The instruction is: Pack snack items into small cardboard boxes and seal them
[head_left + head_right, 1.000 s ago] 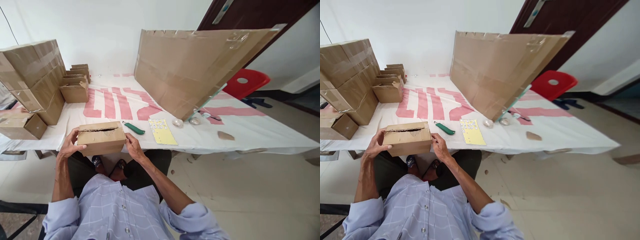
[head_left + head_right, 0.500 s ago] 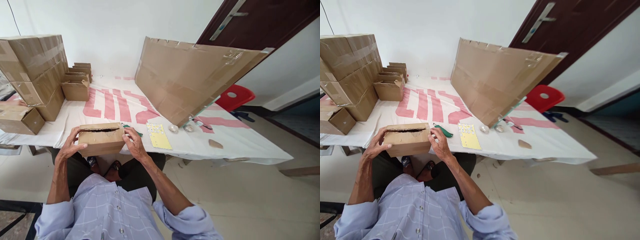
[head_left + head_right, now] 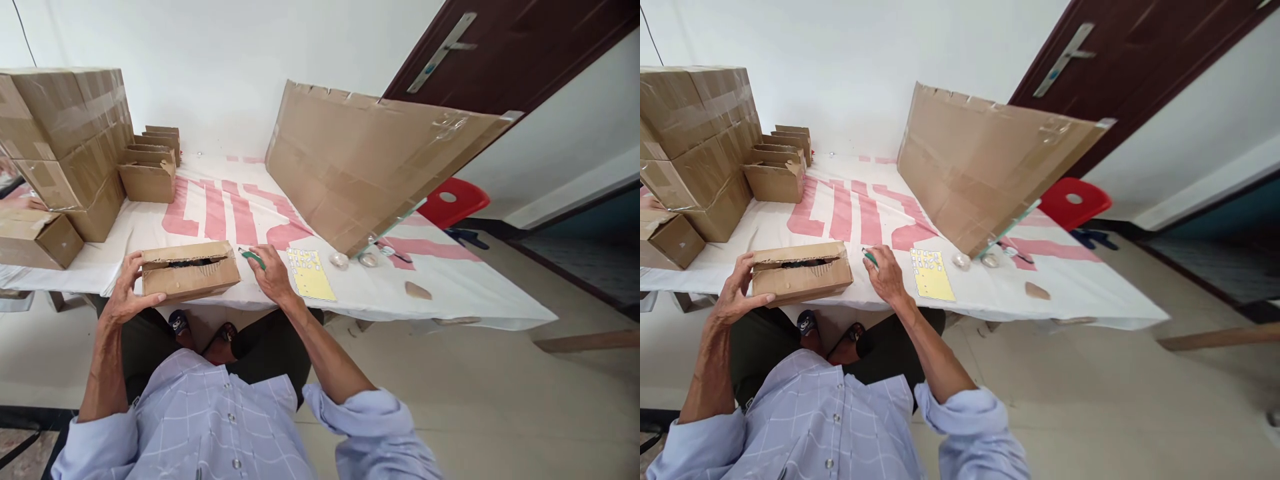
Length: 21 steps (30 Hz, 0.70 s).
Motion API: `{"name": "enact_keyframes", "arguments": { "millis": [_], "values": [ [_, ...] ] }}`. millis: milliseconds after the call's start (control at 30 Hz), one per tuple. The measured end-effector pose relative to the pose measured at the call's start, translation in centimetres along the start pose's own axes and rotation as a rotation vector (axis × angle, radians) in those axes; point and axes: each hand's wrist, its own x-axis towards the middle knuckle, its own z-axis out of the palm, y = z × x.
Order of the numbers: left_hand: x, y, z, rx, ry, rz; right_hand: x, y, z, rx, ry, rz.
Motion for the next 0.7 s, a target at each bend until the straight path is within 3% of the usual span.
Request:
{"name": "enact_keyframes", "arguments": {
  "millis": [100,200,333,433,500,567,700],
  "values": [
    [-0.2,0.0,-0.2,0.02,0.012,0.014,1.1,2.1,0.0,-0.364,-0.239,0.222],
    [-0.3,0.0,-0.3,0.039,0.012,0.024,1.7,2.8,0.4,-0.538,-0.419,0.352],
    [-0.4,0.1,-0.5,0.045,0.02,0.023,2.1,2.6,0.6,-0.515,-0.382,0.381],
    [-0.5,0.1,-0.5,0.045,0.038,0.01,2.3,2.3,-0.8,-0.451,-0.279,0.377],
    [-0.5,0.1,-0.5,0.038,0.048,0.006,2.2,1.8,-2.7,-0.263,-0.164,0.29],
    [-0.5,0.1,-0.4,0.035,0.049,0.007,2.2,0.7,-5.1,-0.026,-0.072,0.103],
    [-0.2,0.4,-0.4,0.052,0.046,0.015,3.0,-3.0,-9.1,0.084,-0.112,-0.21]
  ]
}}
